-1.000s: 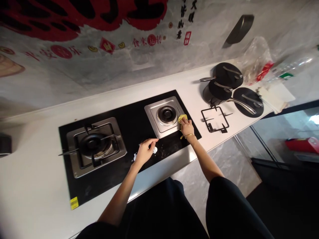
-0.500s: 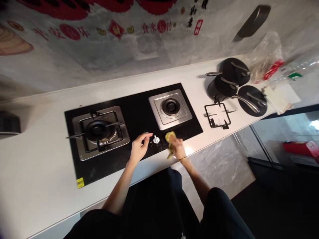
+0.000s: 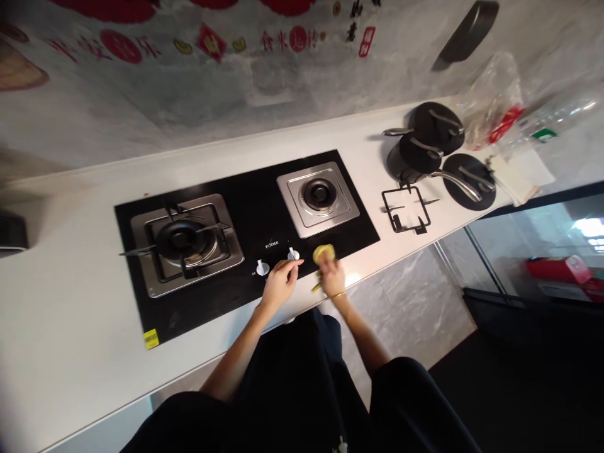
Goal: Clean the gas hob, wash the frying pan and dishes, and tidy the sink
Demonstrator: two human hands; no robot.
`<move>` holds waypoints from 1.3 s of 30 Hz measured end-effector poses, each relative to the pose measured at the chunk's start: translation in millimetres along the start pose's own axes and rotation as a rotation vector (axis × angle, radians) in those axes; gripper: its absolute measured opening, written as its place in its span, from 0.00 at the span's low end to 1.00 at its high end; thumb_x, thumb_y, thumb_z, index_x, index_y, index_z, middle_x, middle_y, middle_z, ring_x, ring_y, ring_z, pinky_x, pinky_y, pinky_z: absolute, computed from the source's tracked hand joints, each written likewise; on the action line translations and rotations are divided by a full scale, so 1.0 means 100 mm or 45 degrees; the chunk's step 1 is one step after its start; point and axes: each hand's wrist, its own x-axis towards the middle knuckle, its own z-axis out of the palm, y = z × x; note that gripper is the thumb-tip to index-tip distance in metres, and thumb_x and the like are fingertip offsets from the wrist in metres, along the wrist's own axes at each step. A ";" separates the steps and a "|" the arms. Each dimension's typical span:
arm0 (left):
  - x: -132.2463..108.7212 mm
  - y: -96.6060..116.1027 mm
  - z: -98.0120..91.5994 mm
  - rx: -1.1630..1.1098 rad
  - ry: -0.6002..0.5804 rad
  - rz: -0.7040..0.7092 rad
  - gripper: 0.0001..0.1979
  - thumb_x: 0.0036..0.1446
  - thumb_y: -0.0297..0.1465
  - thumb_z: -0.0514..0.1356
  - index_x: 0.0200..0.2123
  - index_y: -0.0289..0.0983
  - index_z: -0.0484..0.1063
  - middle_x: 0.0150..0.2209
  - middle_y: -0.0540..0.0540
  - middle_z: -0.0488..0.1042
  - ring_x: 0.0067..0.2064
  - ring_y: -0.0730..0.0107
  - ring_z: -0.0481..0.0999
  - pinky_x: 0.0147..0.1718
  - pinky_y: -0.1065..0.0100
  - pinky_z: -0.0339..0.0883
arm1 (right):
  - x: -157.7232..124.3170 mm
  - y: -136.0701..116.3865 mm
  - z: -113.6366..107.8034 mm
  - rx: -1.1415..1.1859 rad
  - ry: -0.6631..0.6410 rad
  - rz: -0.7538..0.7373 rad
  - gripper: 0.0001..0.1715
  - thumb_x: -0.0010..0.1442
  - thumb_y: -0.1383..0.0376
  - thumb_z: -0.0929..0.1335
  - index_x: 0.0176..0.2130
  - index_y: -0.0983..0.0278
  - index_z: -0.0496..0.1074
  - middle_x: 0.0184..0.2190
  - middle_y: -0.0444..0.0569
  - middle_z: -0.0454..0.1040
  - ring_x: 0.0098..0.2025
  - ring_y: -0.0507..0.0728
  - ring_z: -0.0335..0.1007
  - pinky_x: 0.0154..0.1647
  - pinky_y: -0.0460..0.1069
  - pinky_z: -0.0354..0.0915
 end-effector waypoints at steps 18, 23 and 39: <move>-0.31 0.39 0.86 0.318 -0.117 0.059 0.25 0.56 0.18 0.48 0.58 0.29 0.64 0.60 0.36 0.65 0.63 0.61 0.62 0.61 0.59 0.61 | 0.28 1.06 -0.40 -0.138 0.100 0.257 0.36 0.50 0.76 0.61 0.58 0.65 0.65 0.62 0.54 0.60 0.45 0.61 0.58 0.48 0.54 0.57; -0.51 0.54 1.14 0.223 -0.003 -0.057 0.24 0.58 0.20 0.49 0.57 0.31 0.65 0.59 0.37 0.66 0.62 0.61 0.63 0.60 0.57 0.62 | 0.78 1.11 -0.51 -0.146 0.100 0.319 0.35 0.49 0.72 0.64 0.58 0.68 0.65 0.60 0.58 0.60 0.47 0.64 0.57 0.46 0.56 0.57; -0.31 0.62 1.00 0.216 0.502 -0.306 0.22 0.60 0.23 0.47 0.57 0.35 0.66 0.57 0.39 0.69 0.59 0.60 0.67 0.57 0.52 0.64 | 0.60 0.12 -0.24 0.232 -0.195 -0.473 0.33 0.56 0.73 0.63 0.60 0.58 0.62 0.60 0.48 0.63 0.50 0.58 0.58 0.50 0.52 0.58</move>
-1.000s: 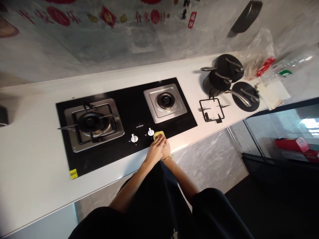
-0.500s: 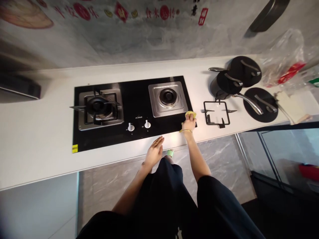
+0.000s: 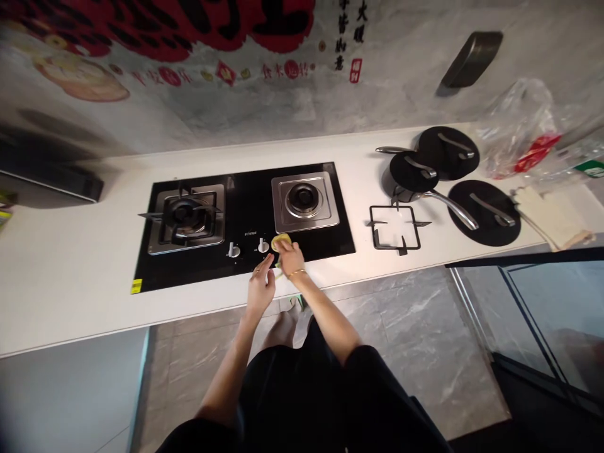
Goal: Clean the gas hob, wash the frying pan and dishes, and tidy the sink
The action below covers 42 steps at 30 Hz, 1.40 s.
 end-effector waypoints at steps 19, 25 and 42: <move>-0.04 0.04 0.10 -0.136 -0.144 0.003 0.21 0.61 0.22 0.48 0.56 0.36 0.66 0.57 0.40 0.69 0.59 0.62 0.66 0.57 0.53 0.64 | -0.03 0.17 0.03 -0.050 0.064 0.100 0.36 0.55 0.78 0.59 0.60 0.60 0.64 0.60 0.52 0.63 0.49 0.61 0.59 0.49 0.56 0.60; 0.06 0.02 0.02 -0.129 -0.169 0.066 0.21 0.61 0.22 0.49 0.55 0.38 0.67 0.55 0.42 0.70 0.57 0.63 0.68 0.56 0.54 0.66 | -0.07 1.11 -0.58 -0.128 0.324 0.352 0.43 0.47 0.79 0.62 0.61 0.62 0.62 0.62 0.50 0.61 0.50 0.62 0.58 0.50 0.56 0.58; 0.10 -0.08 0.02 -0.195 -0.243 0.164 0.24 0.57 0.18 0.48 0.54 0.40 0.68 0.52 0.45 0.73 0.55 0.66 0.70 0.54 0.58 0.69 | 0.07 0.10 0.11 -0.243 0.079 0.369 0.36 0.57 0.72 0.64 0.63 0.64 0.58 0.62 0.57 0.59 0.50 0.63 0.58 0.48 0.56 0.60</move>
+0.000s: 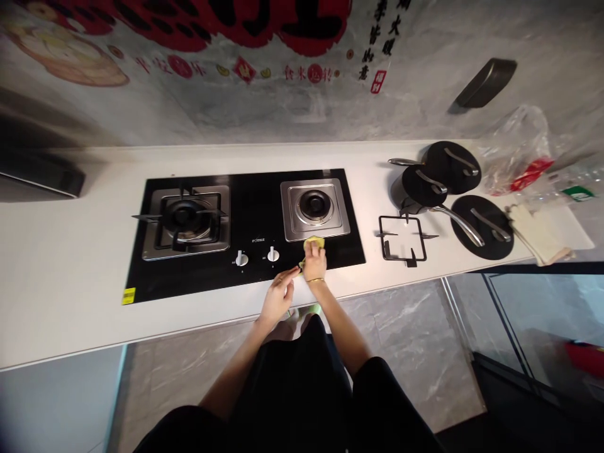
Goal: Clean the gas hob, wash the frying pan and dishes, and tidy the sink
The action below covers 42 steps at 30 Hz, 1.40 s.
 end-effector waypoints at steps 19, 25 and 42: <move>0.23 -0.17 0.02 0.105 -0.061 0.083 0.28 0.53 0.16 0.48 0.57 0.35 0.65 0.58 0.41 0.68 0.59 0.63 0.65 0.58 0.57 0.64 | 0.12 0.59 -0.20 -0.107 0.192 0.066 0.32 0.52 0.75 0.64 0.57 0.67 0.66 0.57 0.55 0.66 0.48 0.60 0.61 0.47 0.53 0.58; 0.60 -0.25 0.36 0.353 -0.109 0.049 0.25 0.57 0.20 0.50 0.58 0.28 0.63 0.59 0.35 0.66 0.61 0.59 0.62 0.58 0.58 0.62 | 0.14 0.06 0.07 -0.073 0.041 -0.254 0.25 0.63 0.71 0.58 0.59 0.68 0.65 0.57 0.57 0.67 0.54 0.61 0.59 0.54 0.56 0.56; 1.30 0.60 1.40 0.886 -0.184 0.079 0.20 0.62 0.20 0.45 0.53 0.23 0.68 0.50 0.32 0.72 0.50 0.59 0.72 0.47 0.64 0.68 | 0.32 1.50 -0.37 -0.078 -0.006 -0.434 0.25 0.64 0.73 0.56 0.58 0.71 0.65 0.53 0.61 0.69 0.53 0.62 0.58 0.55 0.58 0.54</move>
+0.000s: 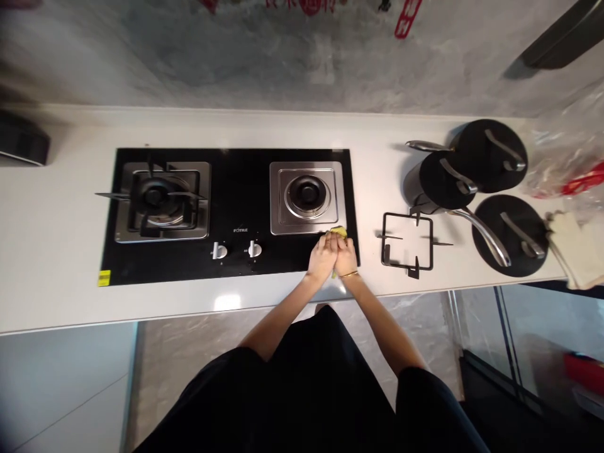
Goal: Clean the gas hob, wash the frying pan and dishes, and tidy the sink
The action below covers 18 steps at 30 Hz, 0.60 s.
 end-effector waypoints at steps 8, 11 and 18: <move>-0.67 -1.28 -0.27 0.026 -0.044 -0.287 0.18 0.60 0.21 0.51 0.53 0.26 0.65 0.50 0.33 0.73 0.53 0.55 0.68 0.44 0.62 0.70 | 0.50 -1.39 0.28 0.200 -0.065 -0.165 0.24 0.64 0.69 0.59 0.58 0.65 0.67 0.49 0.56 0.69 0.47 0.63 0.58 0.47 0.57 0.62; -0.65 -1.28 -0.27 0.031 -0.034 -0.251 0.20 0.59 0.21 0.50 0.54 0.23 0.64 0.51 0.31 0.72 0.53 0.54 0.68 0.47 0.61 0.69 | 0.49 -1.35 0.26 0.194 -0.084 -0.155 0.25 0.63 0.70 0.59 0.59 0.65 0.65 0.49 0.57 0.69 0.47 0.63 0.57 0.45 0.56 0.63; -0.02 -0.21 0.04 -0.030 -0.065 0.167 0.17 0.61 0.19 0.47 0.50 0.22 0.68 0.46 0.31 0.74 0.49 0.58 0.71 0.49 0.62 0.66 | 0.05 -0.12 0.04 -0.041 0.004 0.040 0.20 0.63 0.72 0.58 0.50 0.69 0.72 0.44 0.60 0.71 0.45 0.62 0.59 0.47 0.57 0.58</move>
